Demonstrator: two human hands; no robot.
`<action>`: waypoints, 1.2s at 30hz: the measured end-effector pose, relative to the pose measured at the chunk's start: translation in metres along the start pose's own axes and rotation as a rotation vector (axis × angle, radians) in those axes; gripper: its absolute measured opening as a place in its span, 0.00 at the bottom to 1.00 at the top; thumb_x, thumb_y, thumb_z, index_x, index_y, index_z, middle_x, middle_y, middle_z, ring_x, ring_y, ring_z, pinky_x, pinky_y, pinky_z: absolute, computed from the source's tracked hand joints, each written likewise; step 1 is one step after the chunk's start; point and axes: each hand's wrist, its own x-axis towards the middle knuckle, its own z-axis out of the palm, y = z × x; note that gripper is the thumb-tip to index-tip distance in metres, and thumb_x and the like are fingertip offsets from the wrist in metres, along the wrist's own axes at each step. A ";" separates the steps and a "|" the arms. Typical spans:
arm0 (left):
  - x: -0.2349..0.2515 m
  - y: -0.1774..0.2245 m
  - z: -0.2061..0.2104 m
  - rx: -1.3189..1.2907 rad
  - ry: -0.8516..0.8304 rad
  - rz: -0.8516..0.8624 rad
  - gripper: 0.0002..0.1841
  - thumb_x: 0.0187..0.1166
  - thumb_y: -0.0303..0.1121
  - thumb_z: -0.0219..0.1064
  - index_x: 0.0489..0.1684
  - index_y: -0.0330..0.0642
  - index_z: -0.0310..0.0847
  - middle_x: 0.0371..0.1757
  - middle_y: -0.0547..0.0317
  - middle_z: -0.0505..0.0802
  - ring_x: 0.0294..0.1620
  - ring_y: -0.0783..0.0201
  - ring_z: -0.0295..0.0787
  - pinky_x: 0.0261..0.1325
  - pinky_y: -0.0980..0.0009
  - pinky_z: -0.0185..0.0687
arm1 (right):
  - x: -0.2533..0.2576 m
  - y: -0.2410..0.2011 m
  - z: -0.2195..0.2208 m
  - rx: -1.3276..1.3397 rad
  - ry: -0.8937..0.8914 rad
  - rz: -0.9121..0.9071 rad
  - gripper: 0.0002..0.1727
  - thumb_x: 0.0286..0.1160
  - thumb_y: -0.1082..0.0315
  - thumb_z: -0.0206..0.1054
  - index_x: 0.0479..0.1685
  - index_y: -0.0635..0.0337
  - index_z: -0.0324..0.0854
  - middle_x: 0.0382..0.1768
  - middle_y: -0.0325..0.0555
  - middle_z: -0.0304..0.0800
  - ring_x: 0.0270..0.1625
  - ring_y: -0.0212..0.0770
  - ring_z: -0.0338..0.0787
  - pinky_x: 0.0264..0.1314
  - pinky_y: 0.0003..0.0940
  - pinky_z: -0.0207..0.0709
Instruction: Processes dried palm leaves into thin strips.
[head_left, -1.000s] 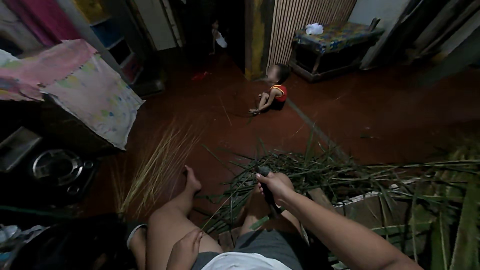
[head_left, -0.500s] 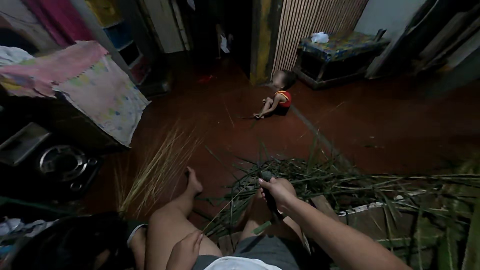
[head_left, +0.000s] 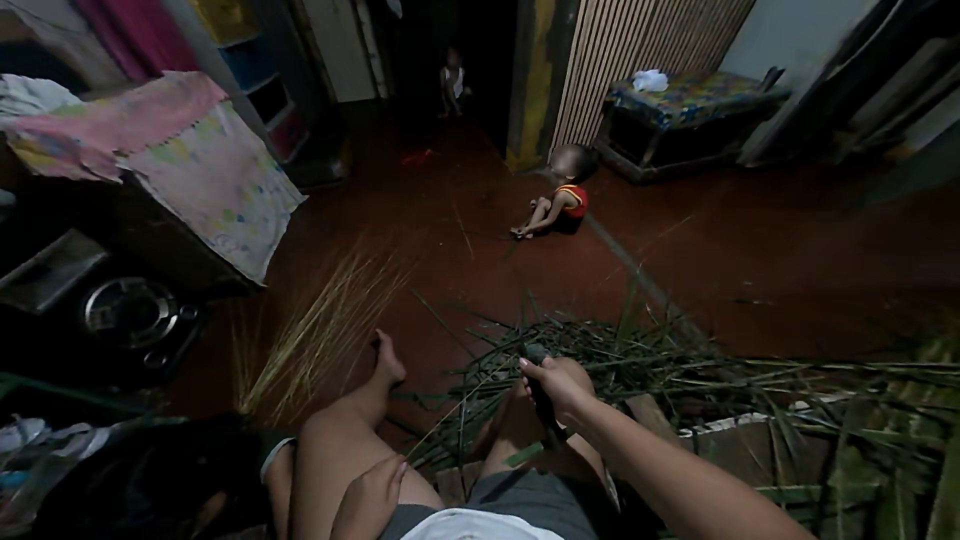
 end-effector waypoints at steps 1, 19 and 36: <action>0.000 0.000 0.000 0.001 0.008 0.004 0.17 0.91 0.39 0.56 0.58 0.41 0.91 0.49 0.46 0.97 0.51 0.46 0.96 0.58 0.42 0.88 | 0.000 0.000 0.001 -0.002 0.002 0.000 0.12 0.89 0.61 0.60 0.58 0.58 0.70 0.28 0.41 0.80 0.23 0.33 0.82 0.26 0.26 0.79; -0.001 -0.002 0.003 -0.015 0.073 0.034 0.16 0.89 0.37 0.58 0.56 0.40 0.91 0.48 0.46 0.97 0.49 0.45 0.97 0.56 0.41 0.88 | 0.003 0.004 0.001 -0.047 0.000 -0.014 0.11 0.89 0.61 0.61 0.55 0.60 0.70 0.30 0.43 0.81 0.25 0.34 0.83 0.30 0.28 0.81; 0.002 -0.004 0.003 -0.006 0.022 0.020 0.17 0.90 0.38 0.56 0.56 0.40 0.91 0.48 0.47 0.97 0.50 0.47 0.96 0.57 0.42 0.88 | 0.007 0.007 -0.001 -0.043 -0.014 -0.024 0.12 0.89 0.62 0.62 0.56 0.60 0.70 0.30 0.42 0.81 0.27 0.34 0.84 0.32 0.28 0.81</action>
